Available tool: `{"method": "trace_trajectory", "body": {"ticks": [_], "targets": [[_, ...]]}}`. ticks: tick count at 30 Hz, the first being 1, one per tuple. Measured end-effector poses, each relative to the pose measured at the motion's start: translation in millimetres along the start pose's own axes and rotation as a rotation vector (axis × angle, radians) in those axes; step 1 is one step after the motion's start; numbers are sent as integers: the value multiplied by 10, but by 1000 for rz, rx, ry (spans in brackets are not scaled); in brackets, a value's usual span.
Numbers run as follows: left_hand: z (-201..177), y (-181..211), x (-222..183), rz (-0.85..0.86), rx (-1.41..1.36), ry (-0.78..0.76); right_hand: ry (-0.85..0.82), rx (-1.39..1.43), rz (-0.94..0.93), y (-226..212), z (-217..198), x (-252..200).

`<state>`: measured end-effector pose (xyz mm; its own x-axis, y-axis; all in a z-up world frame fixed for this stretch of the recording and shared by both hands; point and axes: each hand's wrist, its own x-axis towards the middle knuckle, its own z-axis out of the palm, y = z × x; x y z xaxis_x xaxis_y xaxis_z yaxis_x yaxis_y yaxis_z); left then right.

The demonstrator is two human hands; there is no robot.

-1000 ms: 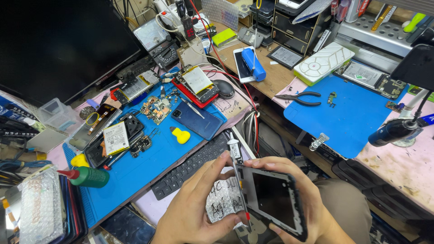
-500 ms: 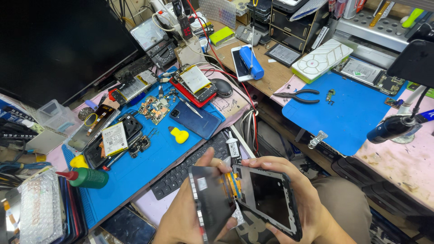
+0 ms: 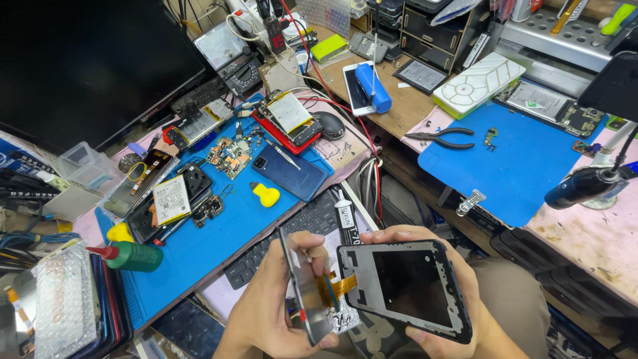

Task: The person handles mobile phone components, including the screen and frame, using a heat gun to loosen adhesive.

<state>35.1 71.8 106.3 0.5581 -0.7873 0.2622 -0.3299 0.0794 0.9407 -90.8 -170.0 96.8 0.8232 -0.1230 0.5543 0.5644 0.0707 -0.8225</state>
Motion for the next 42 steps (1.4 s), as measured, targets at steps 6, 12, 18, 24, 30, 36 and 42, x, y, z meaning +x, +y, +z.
{"method": "trace_trajectory", "body": {"ticks": [6,12,18,24,30,36,42], "targets": [[72,56,36,22,-131,24,-11,4,-7,8,-21,-27],[69,205,70,-77,-73,50,-102,11,-15,27,-69,-38],[47,253,121,-102,312,14,-82,56,37,46,-75,-69],[25,182,167,5,299,-63,-123,29,12,61,-104,-76],[33,211,139,-40,426,-67,-100,86,-23,95,-92,-73],[42,206,174,-4,399,-87,-150,-39,-22,98,-111,-60],[46,165,175,0,354,-103,-152,37,-28,107,-87,-38]]}}
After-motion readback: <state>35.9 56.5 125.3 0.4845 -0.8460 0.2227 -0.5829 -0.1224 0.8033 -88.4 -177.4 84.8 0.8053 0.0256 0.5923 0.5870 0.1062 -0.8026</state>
